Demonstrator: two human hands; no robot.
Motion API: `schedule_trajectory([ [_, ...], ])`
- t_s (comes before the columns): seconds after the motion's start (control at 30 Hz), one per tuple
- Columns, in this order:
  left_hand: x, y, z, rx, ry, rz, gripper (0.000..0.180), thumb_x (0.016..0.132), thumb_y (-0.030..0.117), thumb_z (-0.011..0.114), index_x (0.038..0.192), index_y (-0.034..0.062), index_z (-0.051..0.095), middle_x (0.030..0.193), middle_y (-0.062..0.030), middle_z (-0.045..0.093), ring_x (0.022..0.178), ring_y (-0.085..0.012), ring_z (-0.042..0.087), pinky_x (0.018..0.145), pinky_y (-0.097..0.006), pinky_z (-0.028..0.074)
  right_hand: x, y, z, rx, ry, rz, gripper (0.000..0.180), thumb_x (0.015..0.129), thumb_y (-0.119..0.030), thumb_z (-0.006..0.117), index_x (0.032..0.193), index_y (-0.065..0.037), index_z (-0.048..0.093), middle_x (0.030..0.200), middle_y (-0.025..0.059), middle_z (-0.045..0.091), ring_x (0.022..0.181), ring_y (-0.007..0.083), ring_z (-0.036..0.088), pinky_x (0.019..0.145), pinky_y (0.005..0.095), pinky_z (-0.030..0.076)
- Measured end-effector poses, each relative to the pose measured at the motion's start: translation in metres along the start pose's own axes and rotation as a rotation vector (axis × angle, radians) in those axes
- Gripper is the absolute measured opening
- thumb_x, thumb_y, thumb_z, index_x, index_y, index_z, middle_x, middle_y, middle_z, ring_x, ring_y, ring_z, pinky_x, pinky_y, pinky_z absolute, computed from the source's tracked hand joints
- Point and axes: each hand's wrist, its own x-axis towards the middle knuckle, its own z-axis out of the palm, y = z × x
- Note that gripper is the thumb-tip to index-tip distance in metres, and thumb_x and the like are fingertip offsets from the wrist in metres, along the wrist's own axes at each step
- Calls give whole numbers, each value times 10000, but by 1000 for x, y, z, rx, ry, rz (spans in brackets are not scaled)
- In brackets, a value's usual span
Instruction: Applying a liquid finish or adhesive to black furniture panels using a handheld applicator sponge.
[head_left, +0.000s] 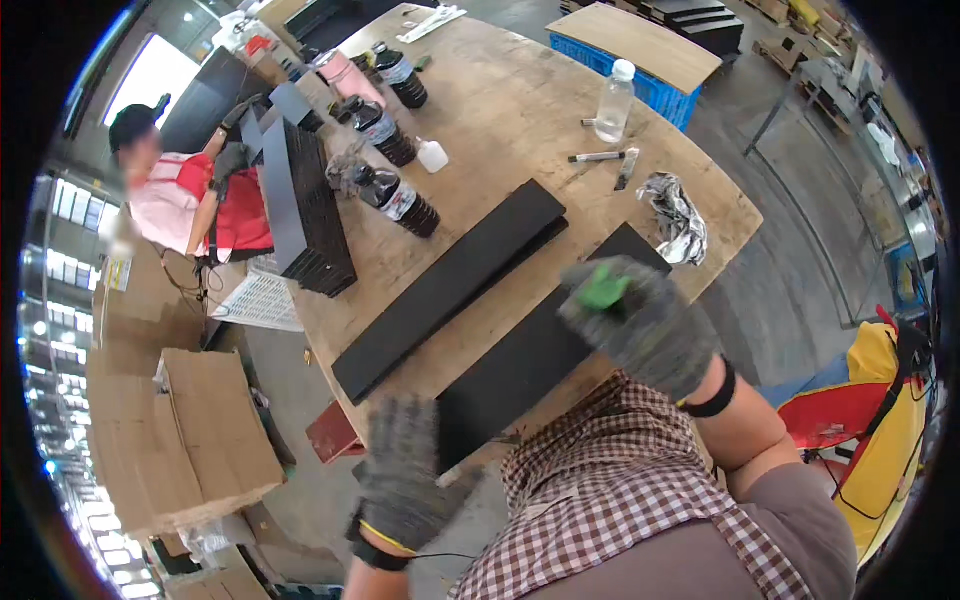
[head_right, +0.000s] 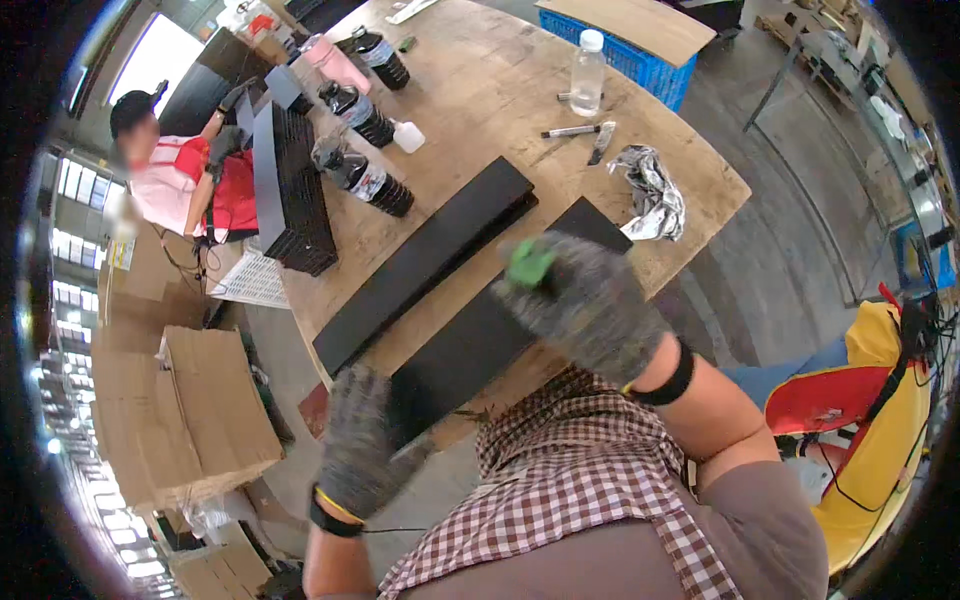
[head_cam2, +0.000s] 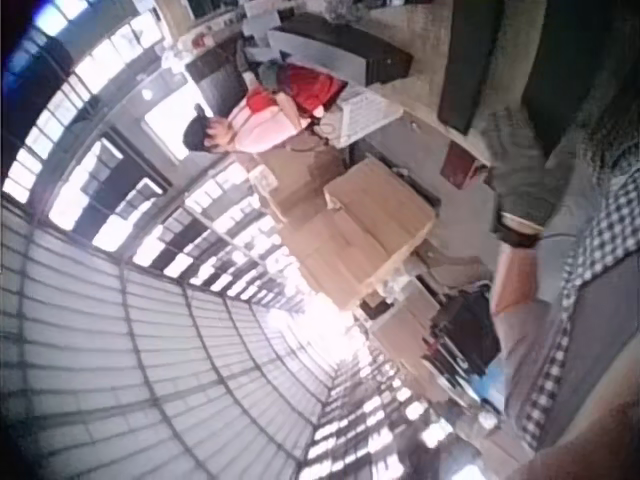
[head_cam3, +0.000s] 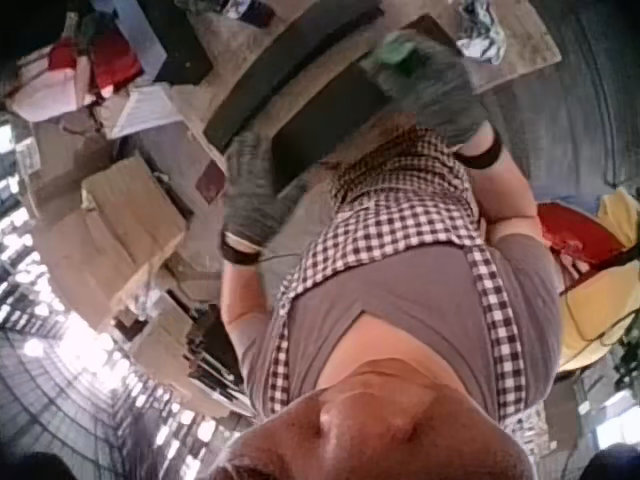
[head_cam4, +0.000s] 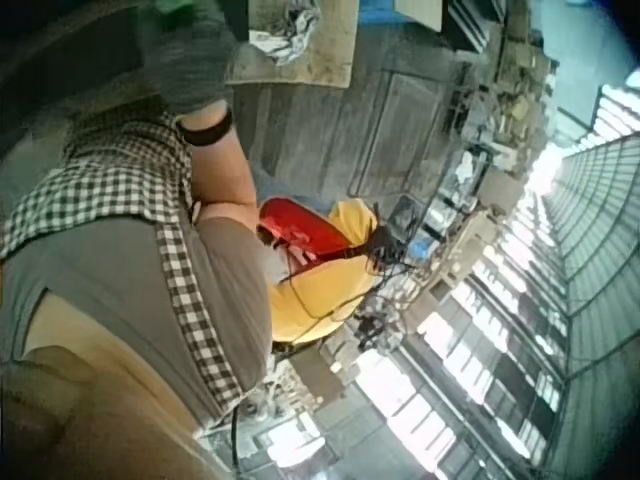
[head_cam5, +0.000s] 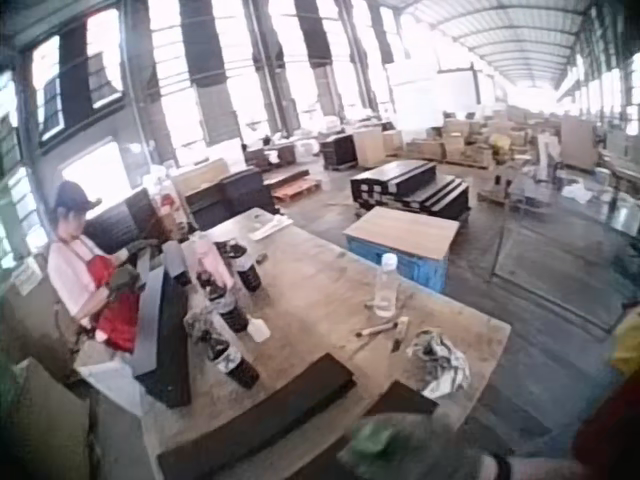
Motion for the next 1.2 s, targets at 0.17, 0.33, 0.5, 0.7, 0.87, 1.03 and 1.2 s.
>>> schedule_trajectory([
  [0.17, -6, 57, 52, -107, 135, -207, 1026, 801, 471, 825, 1557, -47, 366, 1614, -322, 331, 1520, -511, 272, 1256, -620, 162, 6, 2, 50, -569, -208, -331, 226, 921, -280, 725, 1038, -86, 727, 956, 119, 748, 858, 320, 721, 751, 421, 582],
  [0.33, 10, 67, 78, -27, 68, -224, 1097, 788, 560, 779, 1563, -77, 335, 1638, -329, 280, 1549, -495, 217, 1262, -654, 72, 23, 21, 62, -734, -300, -383, 186, 933, -273, 705, 1011, -109, 740, 917, 127, 741, 850, 343, 713, 742, 437, 576],
  [0.5, 4, 63, 93, -8, 153, -164, 1115, 764, 564, 757, 1573, -69, 324, 1649, -316, 266, 1570, -475, 177, 1271, -658, 41, 59, 15, -7, -992, -168, -234, 227, 944, -315, 654, 967, -95, 702, 862, 161, 729, 786, 365, 713, 672, 483, 560],
  [0.7, 8, 59, 110, 106, 177, -166, 1165, 740, 665, 734, 1560, -62, 336, 1657, -292, 258, 1566, -500, 151, 1253, -710, 43, 111, 36, -101, -828, -6, 227, 286, 958, -329, 690, 1058, -67, 744, 910, 162, 755, 804, 255, 730, 714, 378, 571],
  [0.87, 5, 55, 114, 129, 209, -180, 1184, 716, 690, 739, 1554, -49, 347, 1647, -271, 280, 1564, -484, 167, 1256, -707, 59, 85, 52, -102, -132, -38, 256, 257, 942, -239, 766, 1111, -50, 727, 966, 32, 726, 841, 112, 665, 720, 300, 547],
  [1.03, 8, 56, 129, 203, 299, -190, 1204, 678, 702, 766, 1548, -23, 358, 1631, -239, 310, 1567, -455, 178, 1264, -691, 84, 67, 61, -127, 71, 7, 330, 304, 929, -204, 802, 1172, -42, 718, 962, 16, 719, 813, 119, 660, 721, 292, 549],
  [1.2, 8, 51, 125, 245, 313, -150, 1067, 814, 654, 680, 1597, 23, 323, 1669, -214, 289, 1579, -414, 203, 1282, -639, 98, 76, 67, -108, 67, -22, 83, 284, 929, -99, 790, 1182, 0, 710, 1103, 85, 742, 1039, 173, 703, 949, 331, 572],
])
